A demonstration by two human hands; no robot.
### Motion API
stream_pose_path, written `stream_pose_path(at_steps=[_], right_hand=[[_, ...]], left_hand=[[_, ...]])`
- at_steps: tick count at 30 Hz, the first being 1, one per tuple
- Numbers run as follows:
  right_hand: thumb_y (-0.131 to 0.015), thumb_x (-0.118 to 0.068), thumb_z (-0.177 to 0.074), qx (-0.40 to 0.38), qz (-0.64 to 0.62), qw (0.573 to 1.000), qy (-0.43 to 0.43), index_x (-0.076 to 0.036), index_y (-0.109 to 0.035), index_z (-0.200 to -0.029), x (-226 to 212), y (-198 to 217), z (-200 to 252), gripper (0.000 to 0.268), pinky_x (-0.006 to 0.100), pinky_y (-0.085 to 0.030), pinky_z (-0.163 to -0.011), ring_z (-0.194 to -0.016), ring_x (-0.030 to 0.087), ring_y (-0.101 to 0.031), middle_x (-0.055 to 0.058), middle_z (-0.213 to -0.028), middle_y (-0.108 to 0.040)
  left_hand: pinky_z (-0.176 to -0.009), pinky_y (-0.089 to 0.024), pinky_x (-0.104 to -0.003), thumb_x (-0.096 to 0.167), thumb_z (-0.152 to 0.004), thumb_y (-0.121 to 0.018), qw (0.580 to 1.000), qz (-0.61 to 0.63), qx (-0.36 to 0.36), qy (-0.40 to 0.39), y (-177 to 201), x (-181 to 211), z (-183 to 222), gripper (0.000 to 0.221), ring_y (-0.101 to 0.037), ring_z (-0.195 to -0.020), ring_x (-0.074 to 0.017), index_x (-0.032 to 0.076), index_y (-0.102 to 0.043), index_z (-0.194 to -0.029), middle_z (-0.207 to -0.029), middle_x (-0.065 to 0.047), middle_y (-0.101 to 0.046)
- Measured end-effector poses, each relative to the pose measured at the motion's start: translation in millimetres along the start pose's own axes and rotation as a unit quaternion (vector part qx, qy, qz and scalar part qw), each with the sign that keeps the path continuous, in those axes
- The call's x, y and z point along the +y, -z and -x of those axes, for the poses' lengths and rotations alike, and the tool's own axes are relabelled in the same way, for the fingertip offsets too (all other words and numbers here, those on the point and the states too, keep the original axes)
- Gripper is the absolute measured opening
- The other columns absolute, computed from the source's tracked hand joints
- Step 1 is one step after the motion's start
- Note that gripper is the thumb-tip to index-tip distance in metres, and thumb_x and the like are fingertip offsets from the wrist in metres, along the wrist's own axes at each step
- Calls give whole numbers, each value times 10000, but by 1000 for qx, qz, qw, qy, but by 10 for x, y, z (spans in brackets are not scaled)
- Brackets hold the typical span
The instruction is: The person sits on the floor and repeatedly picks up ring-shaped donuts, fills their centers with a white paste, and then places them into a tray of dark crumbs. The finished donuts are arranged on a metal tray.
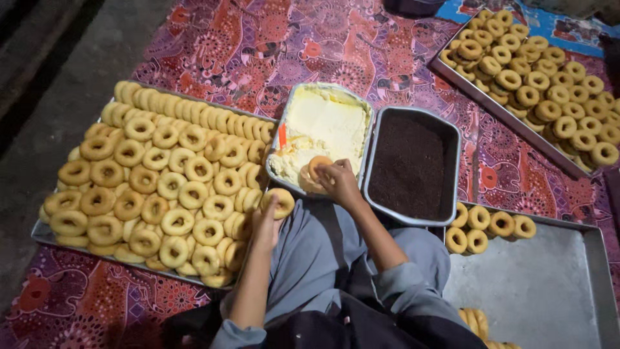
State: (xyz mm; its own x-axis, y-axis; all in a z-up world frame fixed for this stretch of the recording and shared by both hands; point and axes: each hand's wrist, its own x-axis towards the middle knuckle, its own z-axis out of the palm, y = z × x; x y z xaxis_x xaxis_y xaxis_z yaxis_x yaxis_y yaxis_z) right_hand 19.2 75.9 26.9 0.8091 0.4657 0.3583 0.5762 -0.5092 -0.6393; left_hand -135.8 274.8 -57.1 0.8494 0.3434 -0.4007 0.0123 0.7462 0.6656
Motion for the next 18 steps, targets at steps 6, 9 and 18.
stream_pose_path(at_steps=[6,9,18], right_hand=[[-821,-80,-760,-18,9,1000,10,-132,-800,-1086,-333,80,274,331,355,-469,-919,-979,291,-585,59,-1018,-772],[-792,-57,-768,-76,-132,982,112,-88,-761,-1155,-484,30,357,389,381,-439,-985,-982,259,-628,95,-1147,-760],[-845,-72,-770,-46,59,997,23,-104,-823,-1026,-229,86,247,259,390,-426,-970,-884,258,-630,59,-920,-760]], left_hand=[[-953,-533,-420,564,-1008,-491,994,90,21,54,-22,-353,-275,598,-644,-1077,-219,46,-597,-1287,-1184,-98,-643],[-1049,-453,-448,577,-1045,-393,992,115,-25,52,-84,-519,-290,651,-603,-1185,-242,43,-563,-1376,-1293,-115,-631],[-1107,-458,-497,436,-1012,-394,977,210,-23,37,-93,-647,-347,579,-581,-1286,-303,20,-537,-1390,-1381,-149,-603]])
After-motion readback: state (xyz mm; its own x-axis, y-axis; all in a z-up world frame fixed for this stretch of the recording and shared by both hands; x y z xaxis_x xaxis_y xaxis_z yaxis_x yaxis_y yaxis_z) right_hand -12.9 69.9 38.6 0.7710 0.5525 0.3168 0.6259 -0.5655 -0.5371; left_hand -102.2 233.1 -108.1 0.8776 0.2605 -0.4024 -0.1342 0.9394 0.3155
